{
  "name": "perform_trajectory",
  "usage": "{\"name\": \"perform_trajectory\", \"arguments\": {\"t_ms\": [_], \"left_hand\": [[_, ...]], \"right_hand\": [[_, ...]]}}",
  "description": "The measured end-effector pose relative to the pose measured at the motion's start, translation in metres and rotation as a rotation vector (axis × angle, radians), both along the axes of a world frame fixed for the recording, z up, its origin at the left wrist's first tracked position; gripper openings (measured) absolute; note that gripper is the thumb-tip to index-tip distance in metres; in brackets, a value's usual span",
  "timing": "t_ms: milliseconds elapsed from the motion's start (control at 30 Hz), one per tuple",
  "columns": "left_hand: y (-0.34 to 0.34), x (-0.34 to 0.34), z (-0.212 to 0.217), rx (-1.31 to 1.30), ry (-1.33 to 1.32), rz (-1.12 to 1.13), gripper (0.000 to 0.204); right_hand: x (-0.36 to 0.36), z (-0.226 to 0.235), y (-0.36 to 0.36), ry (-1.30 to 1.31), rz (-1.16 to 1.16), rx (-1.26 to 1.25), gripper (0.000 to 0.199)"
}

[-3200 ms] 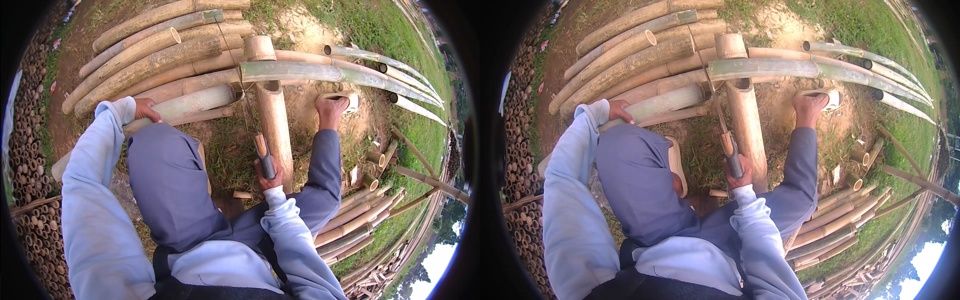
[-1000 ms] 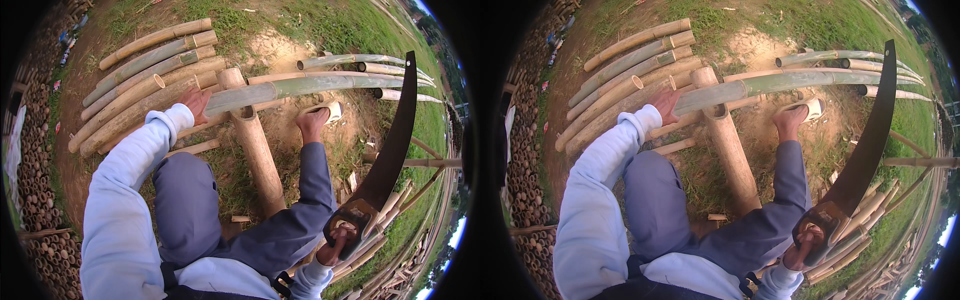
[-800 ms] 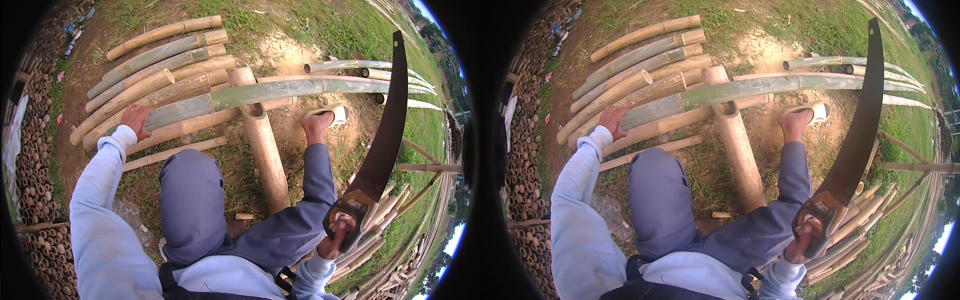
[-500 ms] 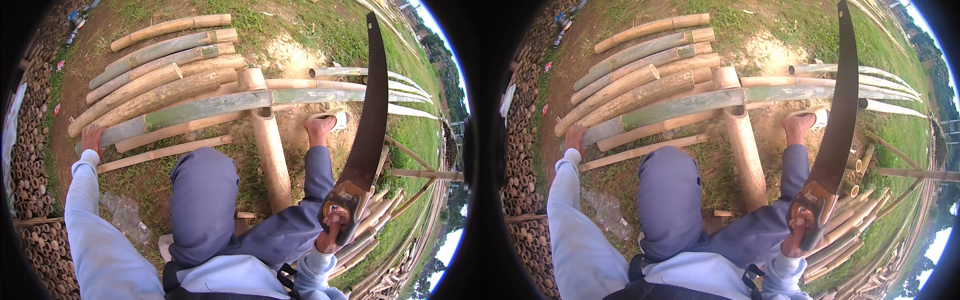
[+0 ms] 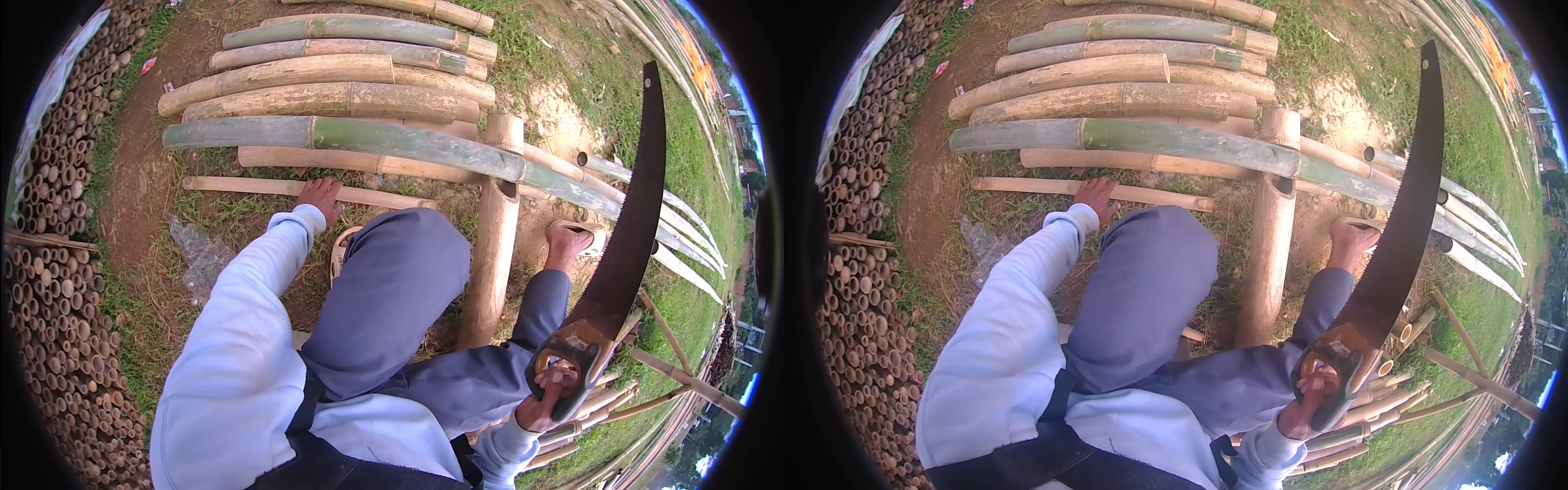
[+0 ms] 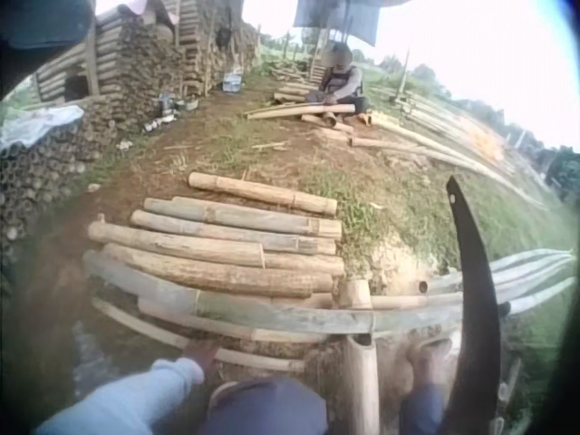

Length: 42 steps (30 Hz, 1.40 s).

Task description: The person sits on the ground and uses a hand saw to cut bamboo poles into shorter sections. They repeatedly position a pole on a makeshift sawhorse, saw through it, and move the cut piece aside.

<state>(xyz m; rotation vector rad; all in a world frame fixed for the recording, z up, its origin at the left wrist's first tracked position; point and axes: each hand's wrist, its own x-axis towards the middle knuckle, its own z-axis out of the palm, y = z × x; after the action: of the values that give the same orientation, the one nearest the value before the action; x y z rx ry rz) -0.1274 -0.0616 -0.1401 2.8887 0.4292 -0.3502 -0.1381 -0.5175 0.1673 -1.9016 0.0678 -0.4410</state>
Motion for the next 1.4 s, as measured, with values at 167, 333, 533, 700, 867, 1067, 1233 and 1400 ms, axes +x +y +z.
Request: {"name": "perform_trajectory", "arguments": {"t_ms": [167,333,533,700,867,1067,1233,1400], "left_hand": [[-0.010,0.020,0.007,-0.007,0.172,0.024,0.060],[0.011,0.010,-0.019,0.115,0.226,-0.099,0.052],[0.015,-0.007,0.005,-0.116,0.232,-0.056,0.051],[0.035,-0.021,0.058,-0.042,0.005,-0.210,0.062],[0.064,-0.021,0.134,0.098,-0.207,-0.158,0.078],[0.088,0.010,0.198,0.100,-0.304,-0.225,0.082],[0.094,0.031,0.233,0.135,-0.094,-0.172,0.082],[0.098,0.046,0.228,0.135,-0.267,-0.280,0.070]], "right_hand": [[-0.002,-0.011,-0.019,-0.047,0.162,0.000,0.008],[0.000,-0.007,0.003,0.115,0.106,-0.016,0.005],[-0.008,-0.023,-0.001,0.166,0.201,-0.047,0.007],[-0.003,-0.032,-0.001,0.026,0.296,-0.108,0.012],[0.001,-0.033,0.003,0.012,0.242,-0.116,0.012],[0.001,-0.024,0.006,0.096,0.205,-0.028,0.022],[-0.004,-0.037,-0.005,0.060,0.199,-0.035,0.020],[-0.006,-0.035,0.001,0.108,0.211,-0.049,0.020]]}}
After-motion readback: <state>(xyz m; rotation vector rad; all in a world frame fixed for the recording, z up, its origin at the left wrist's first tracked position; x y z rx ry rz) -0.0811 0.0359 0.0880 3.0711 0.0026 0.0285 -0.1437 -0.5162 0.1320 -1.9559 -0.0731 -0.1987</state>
